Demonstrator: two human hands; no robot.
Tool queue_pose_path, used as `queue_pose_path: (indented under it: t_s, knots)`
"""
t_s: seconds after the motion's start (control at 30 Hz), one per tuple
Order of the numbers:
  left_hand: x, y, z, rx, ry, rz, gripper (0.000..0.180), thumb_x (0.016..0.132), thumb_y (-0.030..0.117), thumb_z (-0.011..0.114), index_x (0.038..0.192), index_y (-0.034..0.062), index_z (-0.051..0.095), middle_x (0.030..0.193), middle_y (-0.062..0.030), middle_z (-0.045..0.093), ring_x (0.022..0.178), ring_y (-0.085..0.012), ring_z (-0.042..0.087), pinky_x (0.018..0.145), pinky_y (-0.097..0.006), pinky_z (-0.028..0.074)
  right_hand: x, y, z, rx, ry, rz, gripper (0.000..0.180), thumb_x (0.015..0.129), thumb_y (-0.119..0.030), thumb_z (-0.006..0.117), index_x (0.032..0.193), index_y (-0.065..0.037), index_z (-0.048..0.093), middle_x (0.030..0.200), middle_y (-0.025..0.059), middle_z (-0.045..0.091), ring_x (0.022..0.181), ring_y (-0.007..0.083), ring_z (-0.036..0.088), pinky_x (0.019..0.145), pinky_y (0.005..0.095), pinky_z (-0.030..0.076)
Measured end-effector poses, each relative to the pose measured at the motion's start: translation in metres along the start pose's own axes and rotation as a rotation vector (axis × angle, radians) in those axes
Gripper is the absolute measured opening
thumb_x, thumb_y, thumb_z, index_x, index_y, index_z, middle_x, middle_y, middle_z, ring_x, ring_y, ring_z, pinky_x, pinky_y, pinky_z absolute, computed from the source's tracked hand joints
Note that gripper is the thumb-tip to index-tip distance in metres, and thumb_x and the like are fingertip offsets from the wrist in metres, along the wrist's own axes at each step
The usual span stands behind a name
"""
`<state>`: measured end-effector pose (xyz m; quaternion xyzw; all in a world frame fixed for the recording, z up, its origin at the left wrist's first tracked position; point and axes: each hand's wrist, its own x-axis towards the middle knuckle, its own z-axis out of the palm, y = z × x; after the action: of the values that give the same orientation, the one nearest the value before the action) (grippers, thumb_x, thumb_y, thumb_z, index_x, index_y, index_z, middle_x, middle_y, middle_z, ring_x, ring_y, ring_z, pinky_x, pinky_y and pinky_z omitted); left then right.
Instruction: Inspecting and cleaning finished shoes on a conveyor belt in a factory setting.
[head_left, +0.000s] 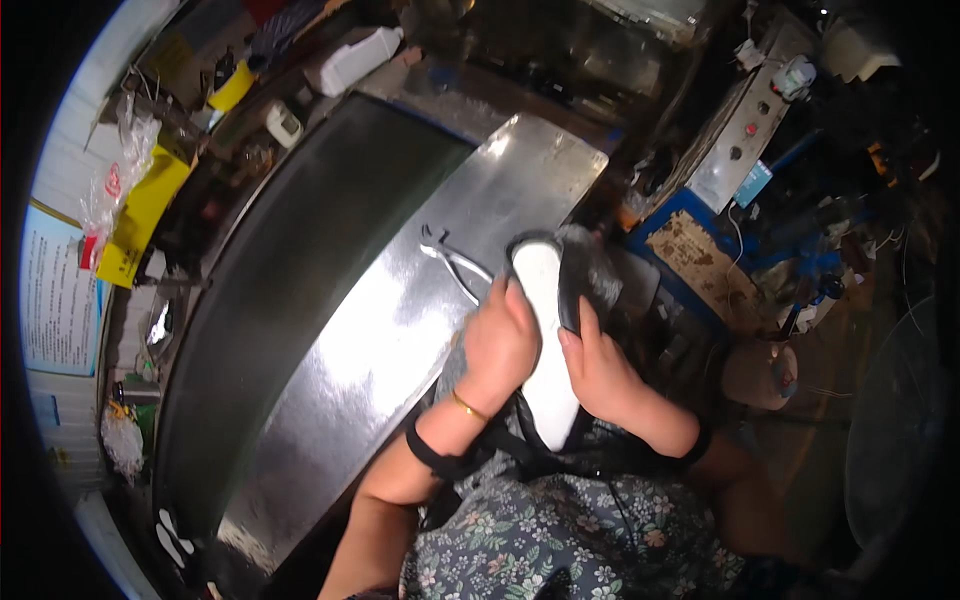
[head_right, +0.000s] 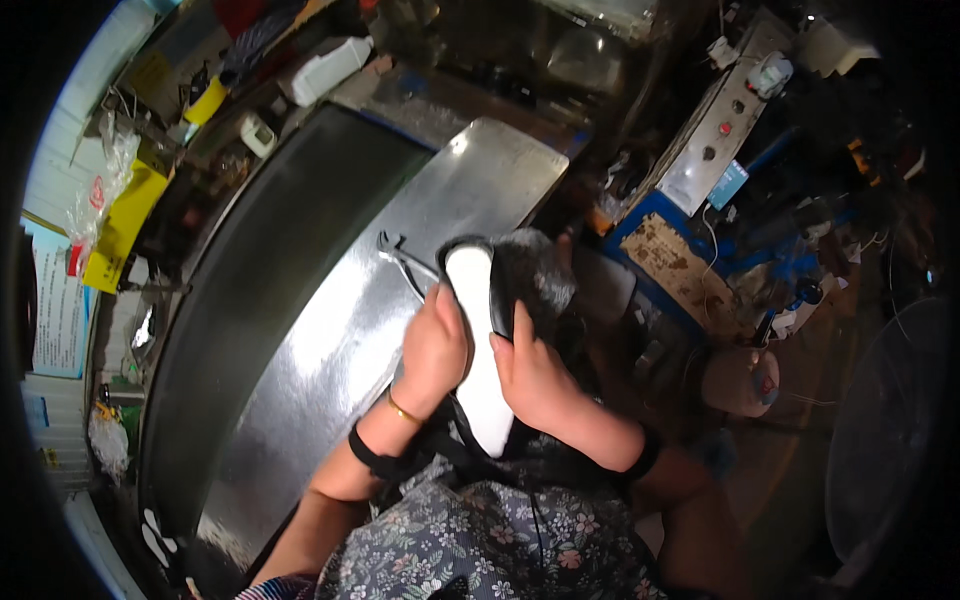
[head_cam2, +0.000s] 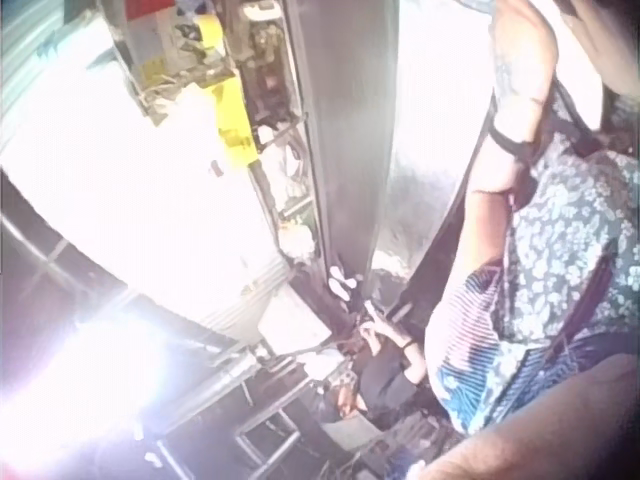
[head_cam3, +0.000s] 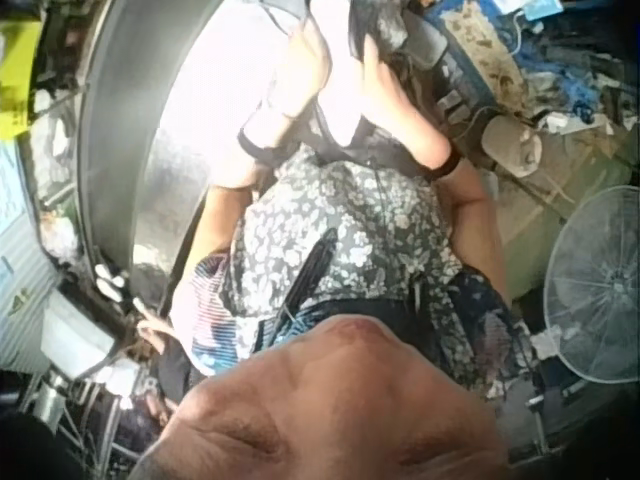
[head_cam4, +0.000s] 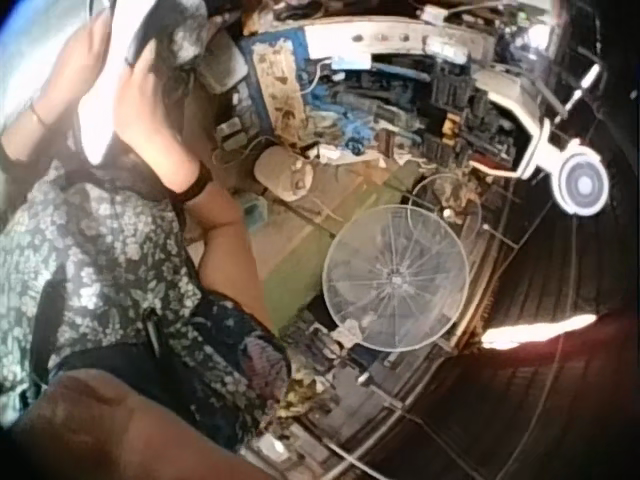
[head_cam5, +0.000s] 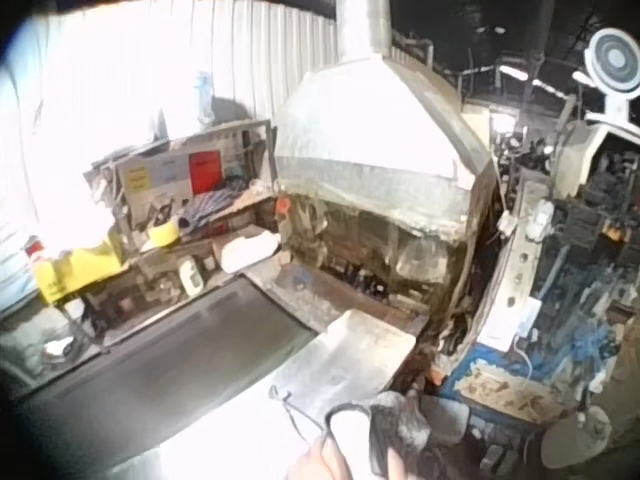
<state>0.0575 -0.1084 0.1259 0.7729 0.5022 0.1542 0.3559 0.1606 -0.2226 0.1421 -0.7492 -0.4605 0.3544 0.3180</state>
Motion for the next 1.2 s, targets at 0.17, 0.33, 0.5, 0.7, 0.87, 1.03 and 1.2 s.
queue_pose_path:
  t_s: [0.17,0.33,0.5,0.7,0.87,1.03,1.2]
  knots:
    - [0.017,-0.004,-0.016,0.229,-0.052,0.07,0.047,0.103,0.031,0.041,0.129,-0.0064,0.05,0.109,-0.0282,0.066,0.099,-0.0397,0.066,0.084,-0.045,0.054,0.006,-0.02,0.004,-0.124,0.127,-0.037,0.061,0.1,-0.025,0.049,0.141,0.014,0.025,0.096,0.0395,0.06,0.089,0.0565,0.058,0.076,0.0546,0.047]
    - [-0.022,-0.048,0.004,-0.342,-0.246,0.205,0.063,0.104,0.034,0.034,0.149,-0.0081,0.021,0.145,-0.0315,0.036,0.136,-0.0387,0.036,0.113,-0.04,0.03,0.015,0.046,0.026,0.001,0.375,-0.535,0.059,0.1,-0.023,0.05,0.141,0.012,0.028,0.094,0.038,0.061,0.083,0.0548,0.06,0.07,0.0551,0.049]
    - [-0.039,-0.013,0.006,-0.076,0.07,0.238,0.051,0.097,0.019,0.049,0.139,-0.0077,0.039,0.118,-0.0289,0.06,0.106,-0.0401,0.061,0.092,-0.044,0.048,-0.002,0.022,0.023,-0.006,0.346,-0.271,0.057,0.1,-0.023,0.047,0.142,0.011,0.027,0.096,0.0381,0.06,0.085,0.0543,0.06,0.07,0.0539,0.049]
    - [0.02,-0.021,0.011,-1.099,-0.257,0.082,0.064,0.106,0.048,0.025,0.148,0.0005,0.032,0.149,-0.0166,0.038,0.134,-0.0226,0.04,0.111,-0.035,0.035,-0.011,0.041,0.012,0.044,0.246,-0.423,0.058,0.101,-0.026,0.046,0.142,0.01,0.026,0.106,0.0405,0.058,0.099,0.0539,0.059,0.082,0.0517,0.048]
    - [0.042,0.007,-0.007,-1.299,-0.563,-0.135,0.065,0.102,0.06,0.027,0.127,0.0053,0.053,0.117,-0.0079,0.061,0.107,-0.0155,0.057,0.098,-0.031,0.045,0.008,0.048,-0.02,0.239,0.098,-0.17,0.052,0.105,-0.034,0.038,0.139,0.006,0.036,0.12,0.0257,0.059,0.11,0.0377,0.058,0.093,0.042,0.045]
    - [0.04,0.002,0.005,-1.032,-0.376,0.064,0.051,0.103,0.049,0.041,0.123,0.0052,0.057,0.114,-0.0055,0.063,0.108,-0.0146,0.056,0.098,-0.03,0.043,0.074,0.015,-0.037,1.084,-0.103,-0.125,0.063,0.106,-0.049,0.028,0.145,-0.001,0.041,0.144,0.0131,0.046,0.135,0.0217,0.04,0.112,0.0335,0.03]
    - [0.036,-0.001,0.011,-0.794,-0.19,0.123,0.038,0.099,0.033,0.055,0.123,0.005,0.062,0.105,-0.0097,0.068,0.102,-0.0151,0.061,0.09,-0.029,0.046,0.088,0.011,-0.028,0.932,-0.192,-0.16,0.049,0.105,-0.036,0.042,0.136,0.001,0.051,0.147,0.0147,0.043,0.138,0.022,0.037,0.115,0.0347,0.026]
